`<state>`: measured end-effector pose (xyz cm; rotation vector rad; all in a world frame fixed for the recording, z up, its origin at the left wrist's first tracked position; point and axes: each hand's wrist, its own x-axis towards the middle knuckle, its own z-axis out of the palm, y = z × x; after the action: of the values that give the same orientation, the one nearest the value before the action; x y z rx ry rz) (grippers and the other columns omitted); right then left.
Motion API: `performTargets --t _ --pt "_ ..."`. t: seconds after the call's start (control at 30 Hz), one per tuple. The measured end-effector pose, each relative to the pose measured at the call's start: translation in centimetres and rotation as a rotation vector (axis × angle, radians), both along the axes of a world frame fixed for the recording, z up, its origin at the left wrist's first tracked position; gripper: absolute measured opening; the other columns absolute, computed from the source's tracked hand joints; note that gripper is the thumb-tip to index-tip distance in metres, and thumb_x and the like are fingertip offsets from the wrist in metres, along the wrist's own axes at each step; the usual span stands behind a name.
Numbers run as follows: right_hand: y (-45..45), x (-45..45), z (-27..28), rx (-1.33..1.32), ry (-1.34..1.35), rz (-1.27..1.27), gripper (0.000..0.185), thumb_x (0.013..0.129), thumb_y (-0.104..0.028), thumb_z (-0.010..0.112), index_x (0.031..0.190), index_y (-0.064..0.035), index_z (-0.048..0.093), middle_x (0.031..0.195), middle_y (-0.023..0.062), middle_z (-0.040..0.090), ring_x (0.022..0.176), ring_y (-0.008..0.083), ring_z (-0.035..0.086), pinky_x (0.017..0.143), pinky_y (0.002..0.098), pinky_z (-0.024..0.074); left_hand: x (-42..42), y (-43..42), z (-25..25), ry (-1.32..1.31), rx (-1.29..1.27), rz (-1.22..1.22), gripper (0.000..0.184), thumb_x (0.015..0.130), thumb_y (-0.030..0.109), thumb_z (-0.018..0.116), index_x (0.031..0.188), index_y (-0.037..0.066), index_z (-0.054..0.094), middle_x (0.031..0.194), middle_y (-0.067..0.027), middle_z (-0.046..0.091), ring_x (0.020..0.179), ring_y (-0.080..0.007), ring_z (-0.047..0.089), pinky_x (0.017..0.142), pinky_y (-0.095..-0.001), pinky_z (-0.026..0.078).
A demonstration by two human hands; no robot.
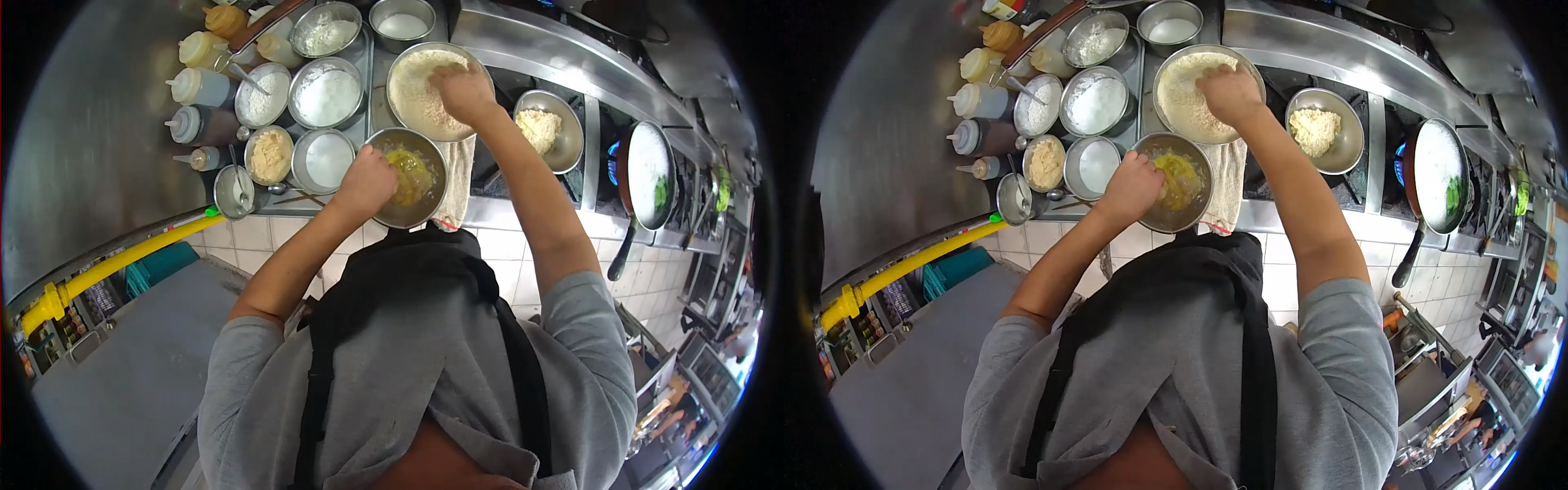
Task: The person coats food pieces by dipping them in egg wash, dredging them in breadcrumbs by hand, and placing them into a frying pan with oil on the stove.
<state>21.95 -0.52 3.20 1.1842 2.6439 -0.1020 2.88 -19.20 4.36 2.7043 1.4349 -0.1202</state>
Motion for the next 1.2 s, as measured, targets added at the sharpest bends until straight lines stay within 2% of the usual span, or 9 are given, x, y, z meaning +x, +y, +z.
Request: performTargets --t 0.17,0.3,0.5,0.6,0.7,0.8,0.97,1.07,1.2 --pt "-0.9 -1.2 -1.6 0.068 0.401 0.150 0.040 0.088 -0.012 0.052 0.126 -0.0198 0.063 0.137 0.0032 0.057 0.127 0.0250 0.052 0.110 0.0465 0.0369 0.1 0.0 -0.3 -0.004 -0.061 0.015 0.010 0.078 0.015 0.059 0.078 0.009 0.068 0.081 -0.0082 0.067 0.085 -0.0236 0.060 0.084 -0.0364 0.040" --pt "-0.2 1.5 0.1 -0.026 0.476 -0.059 0.036 0.087 -0.023 0.060 0.122 -0.0160 0.065 0.115 0.0098 0.068 0.104 0.0308 0.064 0.089 0.0411 0.0521 0.1 -0.1 1.1 -0.098 -0.139 0.053 0.012 0.075 0.016 0.061 0.079 0.007 0.067 0.080 -0.0093 0.066 0.082 -0.0257 0.061 0.082 -0.0378 0.040" --pt "-0.9 4.2 1.5 -0.074 0.640 -0.226 0.035 0.090 -0.031 0.057 0.119 -0.0145 0.068 0.113 0.0133 0.069 0.102 0.0334 0.065 0.089 0.0431 0.0522 -0.4 0.5 5.4 -0.337 -0.453 0.354 0.018 0.075 0.015 0.064 0.090 0.004 0.061 0.082 -0.0100 0.066 0.080 -0.0257 0.064 0.072 -0.0381 0.048" --pt "-1.9 4.9 0.8 -0.193 0.626 -0.297 0.037 0.090 -0.033 0.058 0.120 -0.0148 0.068 0.109 0.0150 0.070 0.099 0.0342 0.066 0.090 0.0439 0.0519 -1.1 0.3 5.0 -0.661 -0.655 0.560 0.026 0.077 0.018 0.066 0.095 0.003 0.057 0.085 -0.0174 0.067 0.075 -0.0351 0.065 0.066 -0.0421 0.049" --pt "-3.1 5.5 0.8 -0.219 0.680 -0.335 0.036 0.089 -0.033 0.059 0.118 -0.0139 0.069 0.106 0.0160 0.070 0.097 0.0353 0.066 0.089 0.0440 0.0520 -1.2 0.6 4.7 -0.829 -0.623 0.543 0.026 0.078 0.015 0.066 0.096 0.001 0.055 0.084 -0.0183 0.066 0.075 -0.0322 0.065 0.067 -0.0377 0.050" --pt "-3.7 6.2 1.2 -0.224 0.719 -0.365 0.035 0.088 -0.032 0.060 0.115 -0.0121 0.070 0.104 0.0158 0.071 0.098 0.0359 0.066 0.089 0.0434 0.0519 -0.3 2.4 6.7 -0.831 -0.518 0.562 0.020 0.081 0.008 0.065 0.098 0.004 0.056 0.081 -0.0073 0.062 0.071 -0.0147 0.058 0.066 -0.0288 0.048" --pt "-3.8 6.7 2.4 -0.216 0.755 -0.423 0.035 0.087 -0.030 0.062 0.115 -0.0100 0.070 0.110 0.0157 0.069 0.101 0.0348 0.065 0.090 0.0426 0.0513 2.2 9.5 6.2 -0.653 0.015 0.339 0.020 0.082 0.016 0.068 0.099 0.006 0.063 0.092 -0.0121 0.067 0.086 -0.0292 0.066 0.076 -0.0372 0.051" --pt "-3.3 7.1 1.7 -0.081 0.724 -0.307 0.034 0.086 -0.030 0.062 0.113 -0.0103 0.070 0.114 0.0149 0.068 0.104 0.0330 0.064 0.092 0.0419 0.0508 2.0 11.6 3.0 -0.457 -0.048 0.177 0.026 0.081 0.023 0.070 0.100 0.007 0.065 0.095 -0.0134 0.067 0.091 -0.0349 0.064 0.079 -0.0439 0.051" --pt "-2.7 5.1 3.4 0.060 0.392 -0.160 0.056 0.076 -0.039 0.076 0.119 -0.0058 0.063 0.115 0.0133 0.067 0.108 0.0306 0.064 0.090 0.0407 0.0517 0.8 14.7 2.8 -0.302 0.137 0.441 0.025 0.084 0.024 0.067 0.098 0.004 0.065 0.098 -0.0175 0.066 0.094 -0.0355 0.064 0.082 -0.0459 0.051"
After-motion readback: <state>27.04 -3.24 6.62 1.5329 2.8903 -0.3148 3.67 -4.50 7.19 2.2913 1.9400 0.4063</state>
